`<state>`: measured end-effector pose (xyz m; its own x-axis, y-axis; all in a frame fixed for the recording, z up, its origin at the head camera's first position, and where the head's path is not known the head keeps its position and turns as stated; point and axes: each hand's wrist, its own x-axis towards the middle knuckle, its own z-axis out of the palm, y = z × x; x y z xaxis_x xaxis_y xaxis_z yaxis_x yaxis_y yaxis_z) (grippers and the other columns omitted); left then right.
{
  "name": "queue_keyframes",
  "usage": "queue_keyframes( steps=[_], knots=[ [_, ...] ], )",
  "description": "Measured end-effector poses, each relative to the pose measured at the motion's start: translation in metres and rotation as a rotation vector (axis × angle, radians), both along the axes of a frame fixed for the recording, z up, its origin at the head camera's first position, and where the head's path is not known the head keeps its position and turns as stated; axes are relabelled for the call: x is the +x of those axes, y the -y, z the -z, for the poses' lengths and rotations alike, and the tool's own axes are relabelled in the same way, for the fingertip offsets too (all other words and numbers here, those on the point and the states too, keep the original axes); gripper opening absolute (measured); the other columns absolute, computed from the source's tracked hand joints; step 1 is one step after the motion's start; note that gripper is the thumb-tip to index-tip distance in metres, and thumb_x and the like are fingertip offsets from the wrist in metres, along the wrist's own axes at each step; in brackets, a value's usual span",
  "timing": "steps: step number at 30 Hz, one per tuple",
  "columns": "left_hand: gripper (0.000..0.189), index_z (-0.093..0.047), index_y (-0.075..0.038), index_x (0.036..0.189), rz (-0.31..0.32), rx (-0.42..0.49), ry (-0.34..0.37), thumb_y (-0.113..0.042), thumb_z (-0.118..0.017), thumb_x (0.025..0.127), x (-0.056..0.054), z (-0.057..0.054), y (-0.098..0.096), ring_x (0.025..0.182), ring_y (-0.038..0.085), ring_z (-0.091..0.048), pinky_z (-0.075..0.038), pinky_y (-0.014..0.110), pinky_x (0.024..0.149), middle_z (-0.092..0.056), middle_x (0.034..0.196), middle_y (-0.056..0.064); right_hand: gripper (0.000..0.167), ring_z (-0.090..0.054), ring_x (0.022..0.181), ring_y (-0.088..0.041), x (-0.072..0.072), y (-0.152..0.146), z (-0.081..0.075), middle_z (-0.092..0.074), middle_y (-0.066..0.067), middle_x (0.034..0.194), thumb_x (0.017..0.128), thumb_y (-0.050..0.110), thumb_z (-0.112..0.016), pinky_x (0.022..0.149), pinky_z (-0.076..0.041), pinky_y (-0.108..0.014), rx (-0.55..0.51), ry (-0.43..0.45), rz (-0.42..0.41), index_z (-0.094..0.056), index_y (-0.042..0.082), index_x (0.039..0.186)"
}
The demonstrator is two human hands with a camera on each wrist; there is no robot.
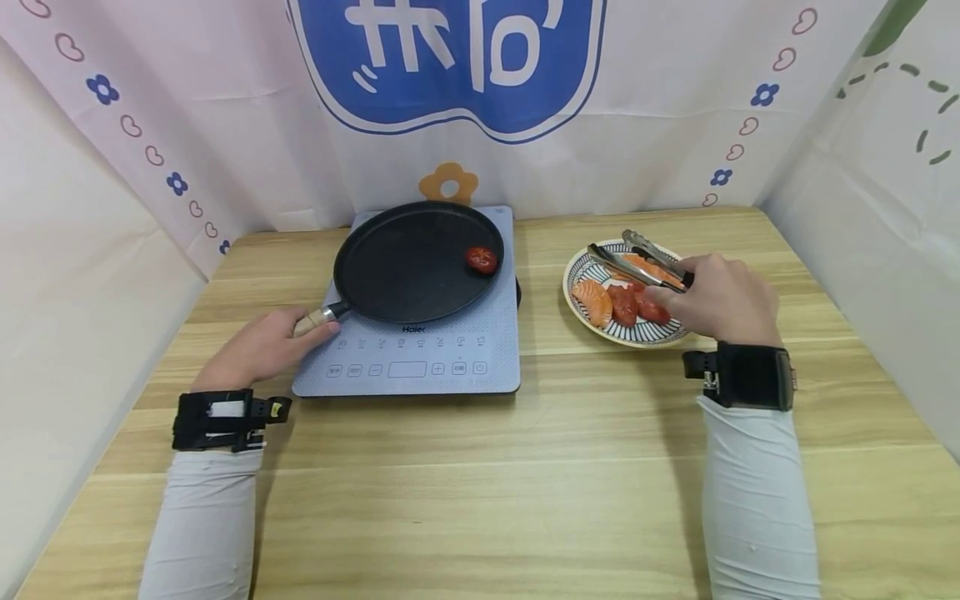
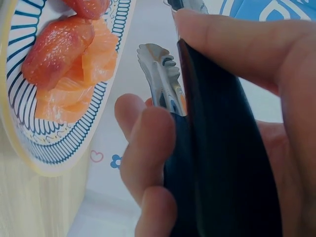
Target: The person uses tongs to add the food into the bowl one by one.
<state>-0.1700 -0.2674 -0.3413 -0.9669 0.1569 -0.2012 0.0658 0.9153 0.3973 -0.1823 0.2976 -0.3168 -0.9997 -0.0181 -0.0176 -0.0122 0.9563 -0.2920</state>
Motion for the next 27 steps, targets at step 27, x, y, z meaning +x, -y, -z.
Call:
queue_keyframes(
  steps=[27],
  knots=[
    [0.051,-0.059,-0.008,0.095,0.009,0.004,-0.009,-0.058,-0.053,0.107,0.0,0.0,0.0,0.073,0.022,-0.057,-0.044,0.033,0.064,-0.058,0.081,0.007,0.06,-0.06,0.085,-0.035,-0.003,-0.011,0.008,-0.064,-0.008,0.082,0.089,0.076,-0.066,0.06,-0.037,-0.041,0.015,0.04,0.035,-0.071,0.017,0.099]
  ],
)
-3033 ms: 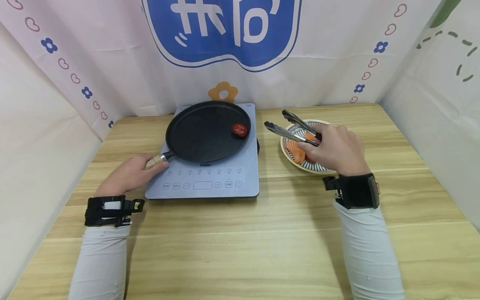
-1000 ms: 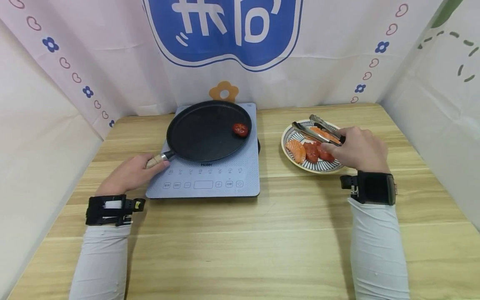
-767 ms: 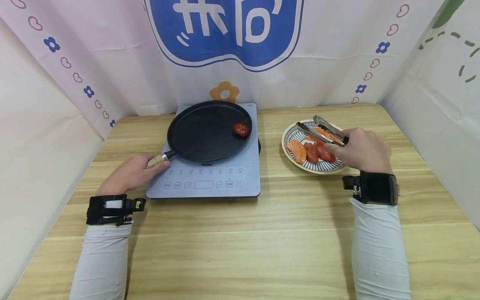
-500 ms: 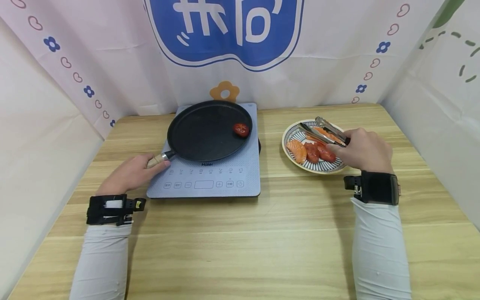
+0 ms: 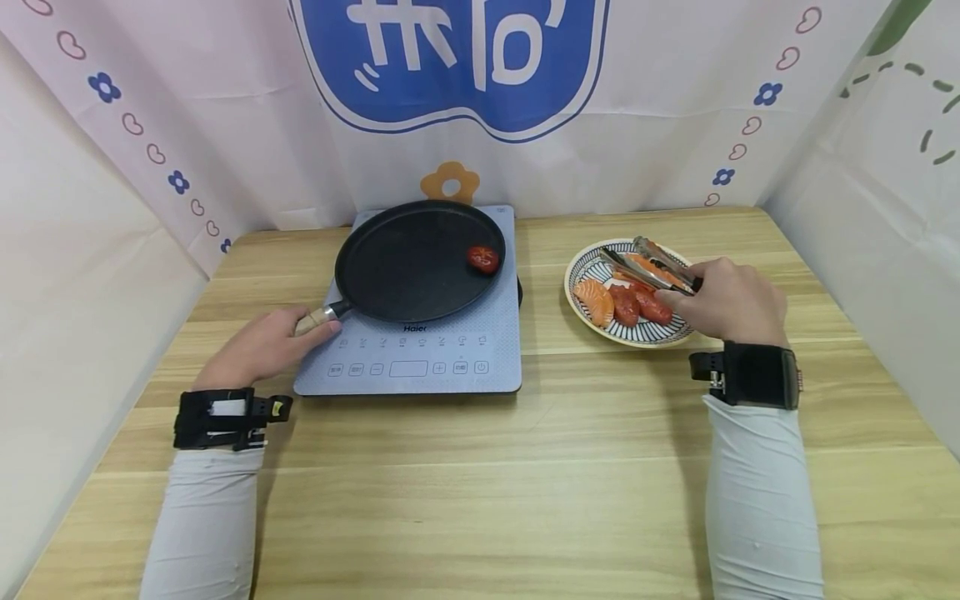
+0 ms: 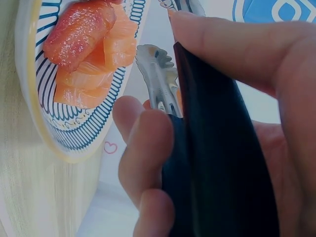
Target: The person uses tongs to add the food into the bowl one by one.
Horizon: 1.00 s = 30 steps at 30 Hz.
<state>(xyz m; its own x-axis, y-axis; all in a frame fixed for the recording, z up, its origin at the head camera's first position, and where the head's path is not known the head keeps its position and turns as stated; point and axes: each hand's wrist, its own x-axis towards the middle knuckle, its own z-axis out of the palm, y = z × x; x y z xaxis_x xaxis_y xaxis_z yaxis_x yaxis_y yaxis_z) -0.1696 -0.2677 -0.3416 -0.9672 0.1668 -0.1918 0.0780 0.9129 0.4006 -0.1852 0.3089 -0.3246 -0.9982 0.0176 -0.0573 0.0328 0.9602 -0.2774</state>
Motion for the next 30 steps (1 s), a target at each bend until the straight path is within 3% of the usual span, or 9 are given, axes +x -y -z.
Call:
queue_keyframes(
  steps=[6,16,30],
  knots=[
    [0.05,-0.059,-0.008,0.095,0.001,-0.001,0.0,-0.057,-0.053,0.107,-0.0001,0.0001,-0.0001,0.074,0.022,-0.057,-0.044,0.033,0.064,-0.058,0.082,0.007,0.061,-0.059,0.082,-0.034,0.0006,0.0001,-0.0005,-0.063,-0.007,0.08,0.089,0.077,-0.065,0.059,-0.036,-0.04,-0.006,-0.001,-0.004,-0.069,0.017,0.094],
    [0.05,-0.06,-0.008,0.096,0.0,0.0,-0.004,-0.056,-0.053,0.107,-0.0003,0.0005,0.0004,0.074,0.022,-0.057,-0.044,0.033,0.064,-0.06,0.083,0.008,0.067,-0.058,0.081,-0.034,0.0014,-0.002,0.0012,-0.061,-0.008,0.079,0.087,0.081,-0.063,0.058,-0.036,-0.04,-0.007,-0.001,0.011,-0.07,0.015,0.099],
    [0.051,-0.06,-0.007,0.096,-0.001,-0.004,-0.007,-0.056,-0.053,0.107,-0.0004,0.0005,0.0004,0.076,0.023,-0.058,-0.045,0.033,0.066,-0.061,0.084,0.008,0.053,-0.058,0.084,-0.038,-0.0023,0.0001,0.007,-0.062,-0.01,0.081,0.092,0.066,-0.069,0.059,-0.037,-0.043,0.025,0.008,0.001,-0.071,0.016,0.109]
  ],
)
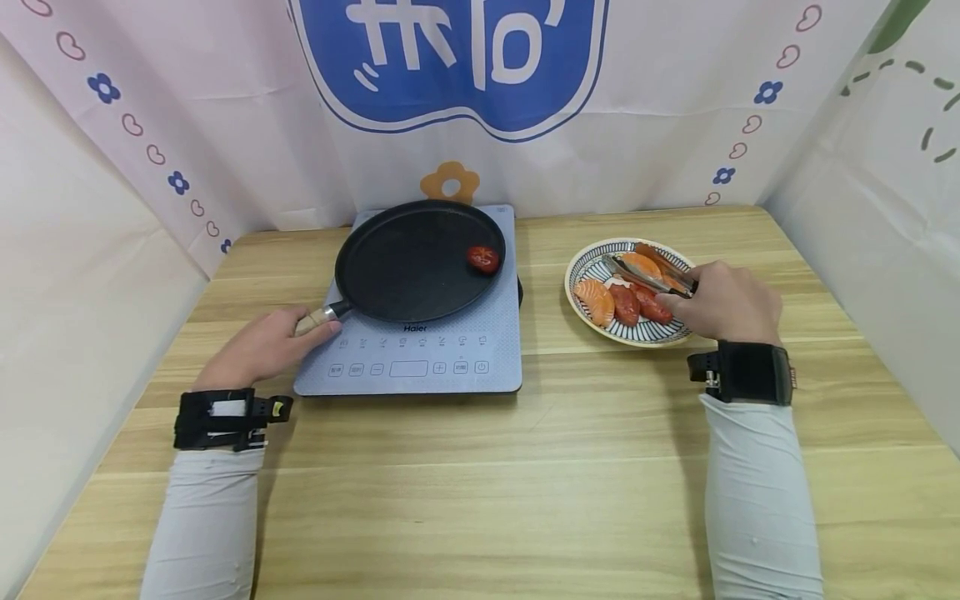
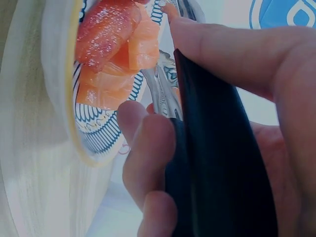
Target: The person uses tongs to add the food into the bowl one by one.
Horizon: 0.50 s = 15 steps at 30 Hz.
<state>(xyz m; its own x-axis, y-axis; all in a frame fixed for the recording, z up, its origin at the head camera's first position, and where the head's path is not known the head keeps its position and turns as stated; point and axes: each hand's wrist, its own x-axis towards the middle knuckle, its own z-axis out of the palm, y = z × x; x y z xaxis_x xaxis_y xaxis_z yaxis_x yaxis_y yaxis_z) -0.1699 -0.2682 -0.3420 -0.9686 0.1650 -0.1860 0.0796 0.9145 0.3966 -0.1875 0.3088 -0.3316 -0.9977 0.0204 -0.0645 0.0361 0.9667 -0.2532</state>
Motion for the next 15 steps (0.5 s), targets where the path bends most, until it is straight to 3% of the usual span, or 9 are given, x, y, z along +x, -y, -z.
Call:
queue_keyframes(
  steps=[15],
  knots=[
    [0.05,-0.059,-0.008,0.093,0.0,0.01,0.003,-0.056,-0.053,0.107,-0.0003,0.0006,-0.0001,0.073,0.022,-0.056,-0.044,0.033,0.063,-0.058,0.081,0.007,0.051,-0.059,0.088,-0.041,-0.0018,0.0014,0.0051,-0.065,-0.016,0.089,0.094,0.059,-0.07,0.059,-0.039,-0.045,0.014,-0.007,0.008,-0.072,0.015,0.12]
  ],
)
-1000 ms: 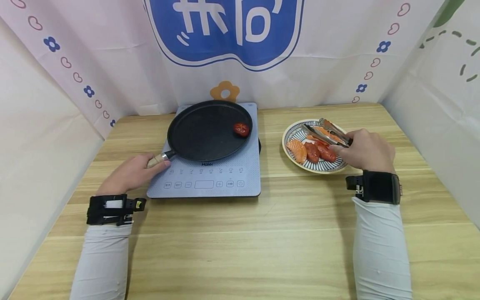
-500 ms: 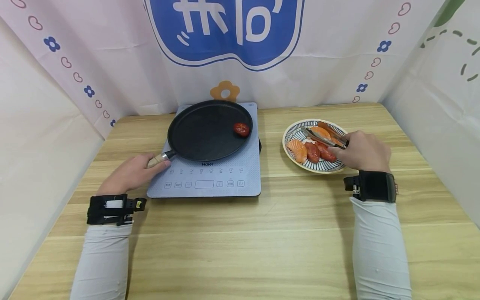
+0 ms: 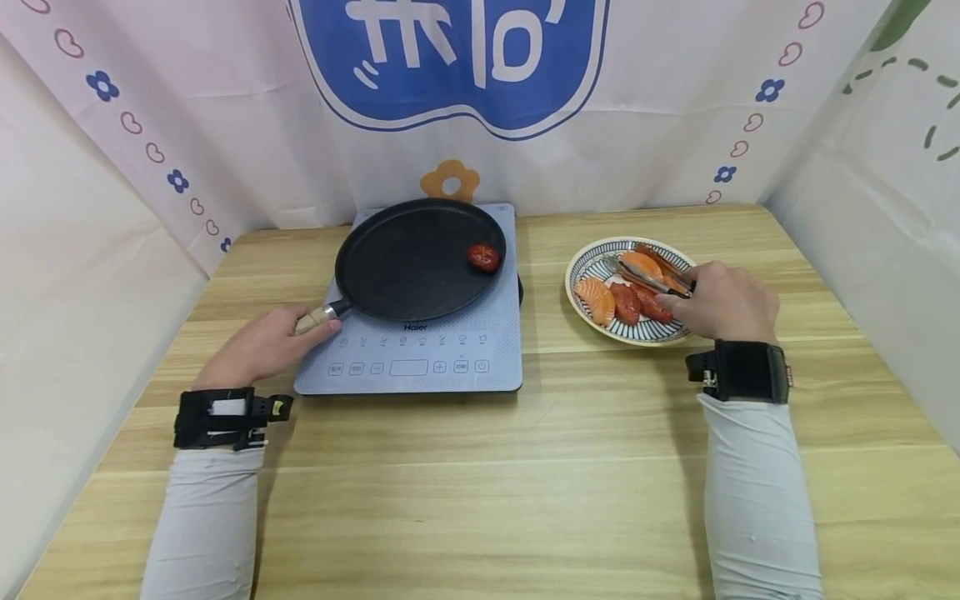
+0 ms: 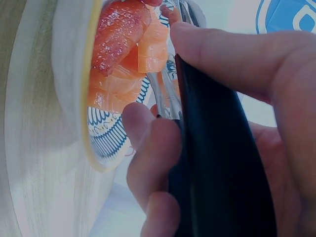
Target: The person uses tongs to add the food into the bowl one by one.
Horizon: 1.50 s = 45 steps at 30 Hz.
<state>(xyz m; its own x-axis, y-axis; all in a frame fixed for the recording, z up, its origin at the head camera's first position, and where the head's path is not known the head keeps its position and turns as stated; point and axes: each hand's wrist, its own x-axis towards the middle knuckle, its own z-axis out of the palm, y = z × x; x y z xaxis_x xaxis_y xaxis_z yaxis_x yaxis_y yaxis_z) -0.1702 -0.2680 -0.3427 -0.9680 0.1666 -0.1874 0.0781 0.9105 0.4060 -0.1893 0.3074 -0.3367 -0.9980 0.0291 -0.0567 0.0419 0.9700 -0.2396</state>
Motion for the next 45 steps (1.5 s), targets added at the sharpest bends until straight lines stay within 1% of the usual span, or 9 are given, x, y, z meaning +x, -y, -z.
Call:
queue_keyframes(
  steps=[4,8,13,18,23,28,34,40,45],
  knots=[
    [0.051,-0.059,-0.008,0.093,-0.002,-0.004,0.002,-0.057,-0.053,0.107,-0.0001,-0.0002,-0.0006,0.073,0.022,-0.056,-0.043,0.033,0.063,-0.058,0.08,0.007,0.053,-0.058,0.085,-0.04,-0.0003,0.001,0.0017,-0.064,-0.017,0.091,0.095,0.056,-0.071,0.059,-0.039,-0.044,0.006,-0.004,0.005,-0.071,0.012,0.126],
    [0.051,-0.059,-0.009,0.093,-0.001,-0.011,0.001,-0.057,-0.053,0.107,-0.0002,-0.0009,-0.0013,0.073,0.022,-0.056,-0.043,0.033,0.063,-0.057,0.08,0.006,0.059,-0.057,0.084,-0.039,-0.0009,0.0023,0.0028,-0.064,-0.019,0.095,0.095,0.055,-0.071,0.058,-0.039,-0.043,0.013,-0.008,0.011,-0.069,0.011,0.134],
    [0.05,-0.059,-0.009,0.093,0.003,-0.009,-0.001,-0.056,-0.052,0.107,-0.0007,-0.0021,-0.0017,0.071,0.022,-0.055,-0.042,0.033,0.063,-0.056,0.078,0.006,0.066,-0.058,0.084,-0.04,-0.0022,0.0032,0.005,-0.066,-0.026,0.107,0.095,0.057,-0.07,0.058,-0.04,-0.044,0.02,0.001,0.031,-0.064,0.011,0.143],
    [0.051,-0.058,-0.008,0.093,-0.001,-0.009,0.004,-0.057,-0.052,0.107,-0.0003,-0.0027,-0.002,0.07,0.021,-0.055,-0.042,0.033,0.062,-0.055,0.078,0.006,0.066,-0.059,0.089,-0.042,-0.0034,0.0033,0.0066,-0.065,-0.032,0.12,0.096,0.057,-0.069,0.06,-0.04,-0.044,0.014,0.01,0.044,-0.062,0.013,0.145],
    [0.05,-0.059,-0.008,0.093,-0.008,-0.007,0.01,-0.056,-0.053,0.107,0.0007,-0.003,-0.0019,0.071,0.021,-0.055,-0.043,0.033,0.062,-0.056,0.079,0.007,0.064,-0.062,0.096,-0.045,-0.0041,0.0031,0.0069,-0.065,-0.033,0.128,0.096,0.057,-0.067,0.063,-0.041,-0.046,-0.001,0.01,0.035,-0.063,0.015,0.144],
    [0.05,-0.059,-0.008,0.093,-0.006,-0.006,0.008,-0.055,-0.053,0.107,0.0009,-0.0025,-0.0013,0.072,0.022,-0.055,-0.043,0.033,0.063,-0.057,0.08,0.007,0.065,-0.062,0.101,-0.048,-0.0049,0.0028,0.007,-0.063,-0.035,0.133,0.097,0.058,-0.066,0.066,-0.042,-0.048,-0.008,0.015,0.026,-0.062,0.013,0.145],
    [0.05,-0.059,-0.008,0.094,-0.007,-0.007,0.013,-0.056,-0.053,0.107,0.0008,-0.0019,-0.0012,0.071,0.021,-0.055,-0.043,0.033,0.062,-0.057,0.08,0.007,0.065,-0.06,0.096,-0.044,-0.0047,0.0027,0.0075,-0.063,-0.034,0.132,0.098,0.057,-0.065,0.063,-0.041,-0.044,-0.014,0.008,0.019,-0.062,0.013,0.145],
    [0.051,-0.058,-0.008,0.092,-0.002,-0.005,0.005,-0.057,-0.053,0.107,0.0007,-0.0021,-0.0013,0.071,0.021,-0.055,-0.043,0.033,0.062,-0.057,0.079,0.006,0.06,-0.057,0.088,-0.04,-0.0038,0.0052,0.0056,-0.065,-0.026,0.114,0.099,0.054,-0.066,0.06,-0.038,-0.041,-0.034,-0.014,0.002,-0.063,0.017,0.145],
    [0.051,-0.058,-0.008,0.093,0.003,0.001,-0.001,-0.057,-0.053,0.107,0.0007,-0.0011,-0.0006,0.071,0.021,-0.055,-0.043,0.033,0.062,-0.057,0.08,0.006,0.058,-0.057,0.086,-0.038,-0.0042,0.0072,0.0045,-0.065,-0.022,0.105,0.098,0.053,-0.068,0.059,-0.037,-0.04,-0.043,-0.019,-0.02,-0.064,0.018,0.145]
  ],
)
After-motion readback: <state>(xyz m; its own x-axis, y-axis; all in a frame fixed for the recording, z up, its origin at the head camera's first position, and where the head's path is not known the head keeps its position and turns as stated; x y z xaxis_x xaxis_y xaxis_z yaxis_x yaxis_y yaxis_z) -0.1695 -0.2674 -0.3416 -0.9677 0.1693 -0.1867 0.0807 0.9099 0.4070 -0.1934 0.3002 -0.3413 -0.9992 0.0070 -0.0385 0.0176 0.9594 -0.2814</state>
